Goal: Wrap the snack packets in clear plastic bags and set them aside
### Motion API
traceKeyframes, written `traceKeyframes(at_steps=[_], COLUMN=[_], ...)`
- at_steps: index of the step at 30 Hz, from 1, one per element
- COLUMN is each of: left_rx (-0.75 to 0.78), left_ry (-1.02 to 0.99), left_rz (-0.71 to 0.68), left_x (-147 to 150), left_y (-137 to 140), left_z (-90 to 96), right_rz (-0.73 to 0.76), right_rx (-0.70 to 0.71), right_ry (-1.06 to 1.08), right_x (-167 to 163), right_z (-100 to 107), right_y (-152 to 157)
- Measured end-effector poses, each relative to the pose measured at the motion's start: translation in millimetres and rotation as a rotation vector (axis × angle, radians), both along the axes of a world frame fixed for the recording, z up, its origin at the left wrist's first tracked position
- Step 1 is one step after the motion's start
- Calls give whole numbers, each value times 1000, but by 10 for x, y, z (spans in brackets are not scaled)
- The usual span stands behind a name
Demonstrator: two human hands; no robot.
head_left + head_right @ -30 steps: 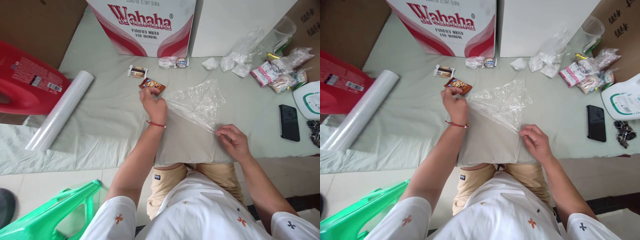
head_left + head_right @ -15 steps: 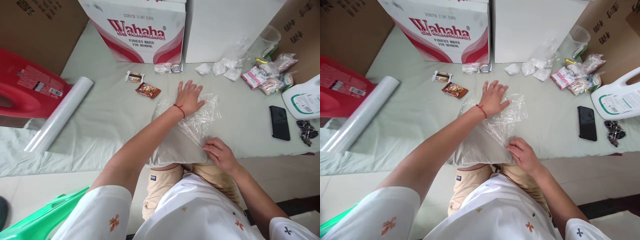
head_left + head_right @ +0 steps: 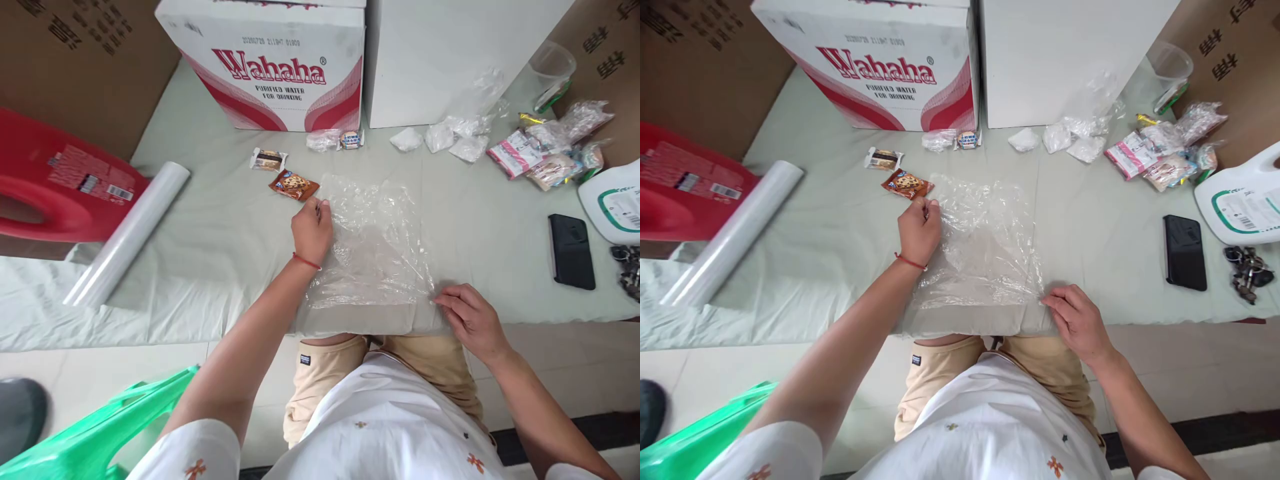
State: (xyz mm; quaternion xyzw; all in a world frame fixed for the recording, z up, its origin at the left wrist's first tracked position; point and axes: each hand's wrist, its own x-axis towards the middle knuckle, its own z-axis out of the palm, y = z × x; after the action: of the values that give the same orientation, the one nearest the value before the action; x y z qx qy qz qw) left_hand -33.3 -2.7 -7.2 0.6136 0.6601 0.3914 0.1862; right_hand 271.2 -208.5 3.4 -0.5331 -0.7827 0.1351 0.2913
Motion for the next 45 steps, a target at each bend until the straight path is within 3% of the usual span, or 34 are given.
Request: traceKeyframes(at_steps=[4, 8, 11, 12, 14, 16, 17, 21, 26, 29, 32, 37, 41, 45], left_rx=[49, 159, 316, 341, 333, 257, 201, -49, -119, -126, -140, -159, -172, -173], left_ry=[-107, -51, 115, 176, 300, 413, 455, 546, 580, 594, 602, 571, 559, 547], left_rz=[101, 182, 208, 142, -118, -388, -453, -344, -279, -255, -266, -260, -252, -248], left_x=[-78, -72, -91, -99, -106, -95, -85, -46, -36, -30, -32, -56, -70, -77], left_y=[-103, -167, -232, -254, -285, -287, -277, -219, -206, -209, -202, -184, -180, -177], left_z=[-101, -109, -74, -60, -33, -12, -3, 18, 4, -12, -12, 25, 52, 50], right_rz=[-21, -283, -187, -110, 22, 93, 96, -49, -57, -105, -90, -38, -121, -188], right_rx=[-101, -29, 54, 49, 5, -52, -80, -138, -94, -46, 1, -40, -79, -58], right_ry=[-11, 102, 50, 5, -104, -235, -298, -433, -404, -325, -306, -395, -406, -323], right_x=[180, 189, -83, -206, -430, -551, -556, -279, -14, -177, -528, -1171, -1322, -1064], right_z=[154, 441, 505, 471, 330, 136, 40, -185, -62, 81, 174, 114, -97, -246], right_y=[72, 422, 842, 989, 1262, 1486, 1576, 1796, 2001, 2361, 2950, 3836, 3998, 3885])
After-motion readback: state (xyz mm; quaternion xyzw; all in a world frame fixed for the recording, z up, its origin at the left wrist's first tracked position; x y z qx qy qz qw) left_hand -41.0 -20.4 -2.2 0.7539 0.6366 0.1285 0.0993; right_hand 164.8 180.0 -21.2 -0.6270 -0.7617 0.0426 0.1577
